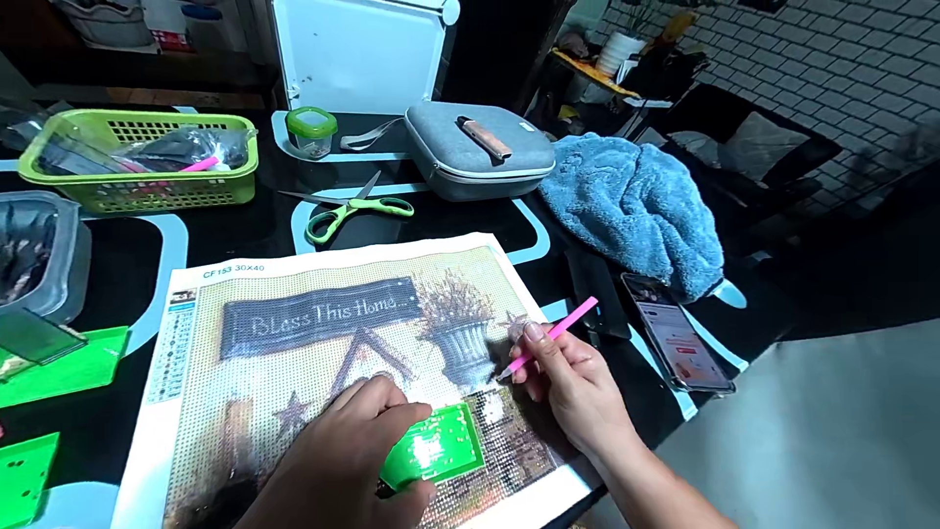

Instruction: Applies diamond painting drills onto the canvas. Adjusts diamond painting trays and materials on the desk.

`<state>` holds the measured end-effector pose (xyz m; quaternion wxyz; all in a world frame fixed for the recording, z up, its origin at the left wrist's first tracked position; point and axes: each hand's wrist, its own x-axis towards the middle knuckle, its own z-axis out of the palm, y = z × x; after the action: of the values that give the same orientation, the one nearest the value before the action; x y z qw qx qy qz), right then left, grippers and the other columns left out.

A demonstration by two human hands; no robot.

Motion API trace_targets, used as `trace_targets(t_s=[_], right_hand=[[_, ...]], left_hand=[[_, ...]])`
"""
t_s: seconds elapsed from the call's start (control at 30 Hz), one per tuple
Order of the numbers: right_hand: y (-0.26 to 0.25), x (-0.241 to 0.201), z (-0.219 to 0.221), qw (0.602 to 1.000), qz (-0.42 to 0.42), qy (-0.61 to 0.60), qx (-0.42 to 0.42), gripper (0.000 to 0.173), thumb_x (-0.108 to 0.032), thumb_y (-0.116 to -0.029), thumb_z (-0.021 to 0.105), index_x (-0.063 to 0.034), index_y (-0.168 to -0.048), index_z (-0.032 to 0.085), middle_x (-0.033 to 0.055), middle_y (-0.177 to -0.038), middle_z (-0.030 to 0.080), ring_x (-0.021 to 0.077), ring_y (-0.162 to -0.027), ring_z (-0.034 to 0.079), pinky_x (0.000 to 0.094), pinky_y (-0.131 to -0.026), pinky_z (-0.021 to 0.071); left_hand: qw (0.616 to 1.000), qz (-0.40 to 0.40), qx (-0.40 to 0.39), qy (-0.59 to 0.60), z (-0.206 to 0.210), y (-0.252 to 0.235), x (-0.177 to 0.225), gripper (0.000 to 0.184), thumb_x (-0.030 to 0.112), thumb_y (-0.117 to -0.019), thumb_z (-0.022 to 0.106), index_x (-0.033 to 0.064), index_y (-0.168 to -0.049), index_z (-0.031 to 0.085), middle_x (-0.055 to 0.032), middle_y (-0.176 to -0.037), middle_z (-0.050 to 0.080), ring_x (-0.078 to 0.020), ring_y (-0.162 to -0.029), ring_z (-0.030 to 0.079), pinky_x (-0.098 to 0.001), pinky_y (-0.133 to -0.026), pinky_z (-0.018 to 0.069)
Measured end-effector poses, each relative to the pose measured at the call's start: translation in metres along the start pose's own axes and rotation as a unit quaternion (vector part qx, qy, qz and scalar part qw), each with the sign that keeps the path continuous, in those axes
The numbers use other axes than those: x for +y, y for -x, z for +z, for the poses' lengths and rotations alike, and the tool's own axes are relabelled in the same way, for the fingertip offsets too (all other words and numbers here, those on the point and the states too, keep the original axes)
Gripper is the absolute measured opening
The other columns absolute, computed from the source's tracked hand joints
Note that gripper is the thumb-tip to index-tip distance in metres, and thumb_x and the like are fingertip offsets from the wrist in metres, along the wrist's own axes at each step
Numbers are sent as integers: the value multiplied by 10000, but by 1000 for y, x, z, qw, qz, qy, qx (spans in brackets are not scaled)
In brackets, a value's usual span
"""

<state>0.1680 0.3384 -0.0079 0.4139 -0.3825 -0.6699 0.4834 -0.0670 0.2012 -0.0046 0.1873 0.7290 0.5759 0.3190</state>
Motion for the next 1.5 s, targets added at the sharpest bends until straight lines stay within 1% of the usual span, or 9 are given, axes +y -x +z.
trace_targets(t_s=[0.2,0.73,0.83,0.9,0.97,1.03,1.13,1.27,1.5], right_hand=[[6,7,-1,994,-92,64,-12,311,-262,-1093,486,-140,-856,646,-63,-709,651,-17,-564,573,123,-526,477],[7,10,1,967,-191,162,-34,309,-275,-1085,507,-103,-867,643,-76,-701,623,-68,-606,562,90,-559,468],[8,6,-1,949,-214,226,-44,344,-307,-1089,498,-91,-880,666,-58,-715,616,-46,-645,569,115,-596,478],[7,0,-4,944,-192,264,-45,367,-357,-1078,501,-134,-849,681,-80,-711,625,-33,-656,594,150,-595,498],[6,-8,-2,954,-176,239,-44,357,-352,-1073,514,-147,-838,687,-94,-711,633,-34,-654,605,146,-589,510],[8,-14,9,971,-177,153,-57,331,-300,-1088,502,-115,-865,662,-80,-731,641,-42,-657,600,120,-601,507],[16,-16,30,978,-171,54,-109,329,-250,-1095,503,-50,-893,669,-28,-763,668,-17,-699,631,150,-647,539],[17,-10,42,970,-189,80,-131,345,-245,-1089,521,-24,-868,669,18,-757,664,33,-724,655,192,-670,555],[17,-7,47,966,-196,86,-143,349,-256,-1089,521,-26,-881,681,26,-766,670,42,-732,655,205,-676,553]], left_hand=[[1000,-6,-16,3,-3,0,1,489,399,-816,779,124,-1219,746,-98,-1050,684,-251,-916,665,-405,-764,566],[1000,-2,-11,-3,-2,0,1,491,394,-807,779,126,-1217,747,-93,-1040,684,-240,-905,664,-383,-755,566],[1000,4,-3,-8,-1,1,-1,494,425,-815,763,133,-1213,748,-81,-1036,684,-227,-901,662,-371,-750,565],[1000,16,14,-17,2,2,-4,494,458,-816,748,146,-1199,751,-64,-1017,683,-205,-887,664,-346,-740,567],[999,25,30,-21,5,3,-5,492,472,-815,742,151,-1187,753,-55,-1000,682,-189,-877,661,-325,-728,562],[998,33,47,-26,8,3,-7,484,474,-804,734,162,-1174,758,-42,-990,685,-176,-869,662,-310,-719,563],[997,37,60,-31,11,3,-8,472,475,-798,729,175,-1161,759,-25,-976,681,-157,-855,657,-289,-707,560],[998,27,52,-29,10,2,-6,457,446,-775,744,180,-1147,762,-18,-980,682,-153,-871,664,-294,-717,569],[996,39,68,-38,13,2,-8,430,449,-778,736,176,-1110,762,-15,-963,678,-144,-862,660,-274,-698,561]])
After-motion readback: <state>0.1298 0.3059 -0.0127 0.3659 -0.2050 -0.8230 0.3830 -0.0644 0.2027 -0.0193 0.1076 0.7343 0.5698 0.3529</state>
